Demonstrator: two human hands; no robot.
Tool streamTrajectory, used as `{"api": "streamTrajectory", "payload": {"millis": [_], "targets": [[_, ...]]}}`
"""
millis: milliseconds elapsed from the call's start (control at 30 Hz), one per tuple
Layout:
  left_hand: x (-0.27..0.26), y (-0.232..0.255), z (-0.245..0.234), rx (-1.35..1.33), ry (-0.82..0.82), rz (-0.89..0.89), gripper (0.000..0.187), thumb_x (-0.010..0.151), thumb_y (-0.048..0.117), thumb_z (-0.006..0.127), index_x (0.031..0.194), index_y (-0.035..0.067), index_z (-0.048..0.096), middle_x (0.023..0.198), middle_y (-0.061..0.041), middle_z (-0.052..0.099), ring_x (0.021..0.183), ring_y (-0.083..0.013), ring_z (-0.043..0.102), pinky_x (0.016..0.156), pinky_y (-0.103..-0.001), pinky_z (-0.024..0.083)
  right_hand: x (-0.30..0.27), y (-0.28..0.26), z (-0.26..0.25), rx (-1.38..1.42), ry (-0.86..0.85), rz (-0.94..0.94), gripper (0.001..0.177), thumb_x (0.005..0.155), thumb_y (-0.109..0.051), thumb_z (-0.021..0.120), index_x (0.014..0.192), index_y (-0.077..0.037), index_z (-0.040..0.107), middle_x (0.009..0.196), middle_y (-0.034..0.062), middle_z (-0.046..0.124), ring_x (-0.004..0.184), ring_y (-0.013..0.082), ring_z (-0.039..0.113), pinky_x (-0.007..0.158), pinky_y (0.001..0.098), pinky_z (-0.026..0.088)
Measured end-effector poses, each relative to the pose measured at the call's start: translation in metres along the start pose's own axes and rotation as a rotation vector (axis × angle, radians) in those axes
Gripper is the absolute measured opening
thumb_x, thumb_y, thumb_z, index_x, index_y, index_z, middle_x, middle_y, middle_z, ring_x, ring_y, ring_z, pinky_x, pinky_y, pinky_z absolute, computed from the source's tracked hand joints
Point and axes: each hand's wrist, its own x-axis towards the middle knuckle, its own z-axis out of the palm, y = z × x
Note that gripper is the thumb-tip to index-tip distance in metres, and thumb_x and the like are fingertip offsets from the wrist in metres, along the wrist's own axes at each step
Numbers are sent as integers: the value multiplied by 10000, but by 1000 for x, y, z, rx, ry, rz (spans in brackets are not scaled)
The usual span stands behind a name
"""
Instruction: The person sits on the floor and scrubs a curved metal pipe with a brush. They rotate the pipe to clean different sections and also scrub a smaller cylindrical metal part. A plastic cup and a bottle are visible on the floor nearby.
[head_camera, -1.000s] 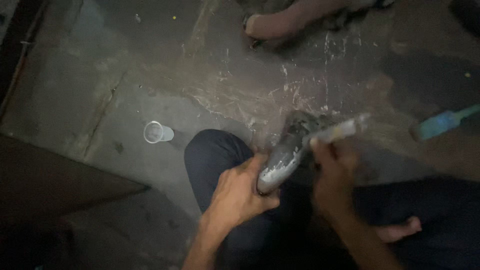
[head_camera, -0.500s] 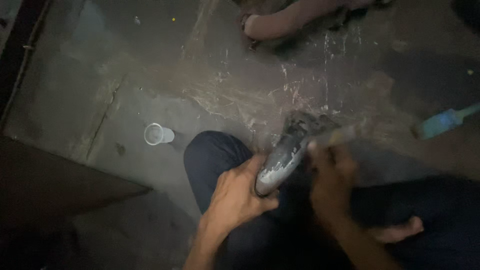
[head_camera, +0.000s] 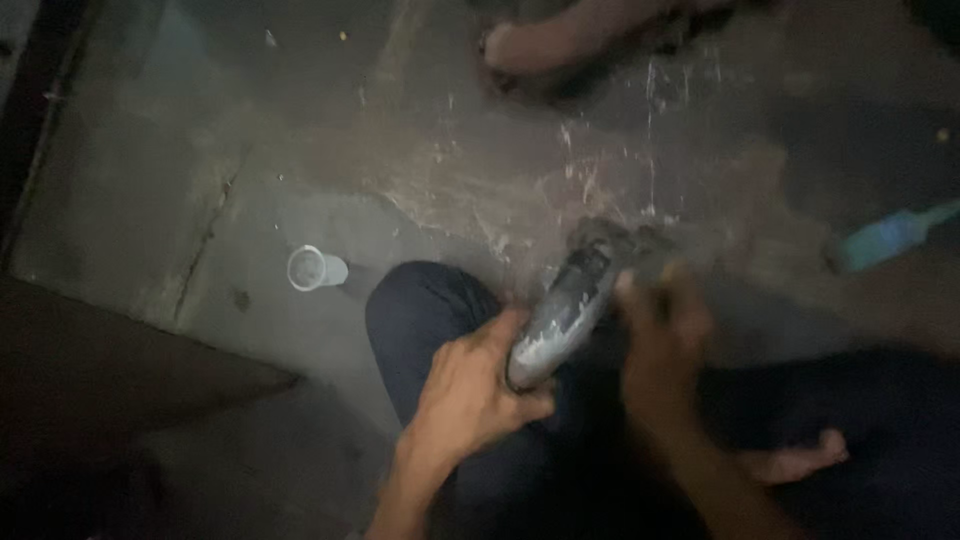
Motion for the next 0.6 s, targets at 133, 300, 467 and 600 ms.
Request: {"api": "streamTrajectory", "payload": {"millis": [133, 300, 467, 600], "targets": [[1, 4, 3, 1, -41, -28, 722, 622, 216, 853, 1286, 78, 606, 1094, -176, 760, 966, -339, 768, 847, -423, 587, -3, 20, -25, -67, -62, -14, 186, 1001, -225, 649, 943, -49, 636, 769, 41, 600, 688, 176, 578, 669, 345, 473], [13, 22, -7, 143, -108, 99, 878, 600, 253, 889, 1388, 95, 536, 1102, -202, 729, 920, -368, 745, 843, -453, 579, 23, 38, -95, 353, 48, 205, 89, 985, -160, 699, 970, -100, 635, 838, 11, 607, 755, 134, 596, 720, 319, 499], [57, 70, -17, 279, -197, 167, 849, 641, 262, 879, 1403, 114, 536, 1025, -204, 751, 897, -361, 757, 808, -450, 595, 9, 86, -186, 513, 142, 113, 134, 1082, -45, 664, 989, -67, 570, 911, 38, 598, 840, 154, 575, 753, 326, 480], [96, 103, 0, 163, -327, -31, 822, 721, 233, 789, 1492, 169, 512, 1034, -170, 801, 833, -320, 783, 749, -420, 619, -21, 142, -239, -448, 111, -222, 145, 1155, -92, 549, 1050, 1, 584, 863, 100, 577, 762, 180, 608, 714, 331, 535]]}}
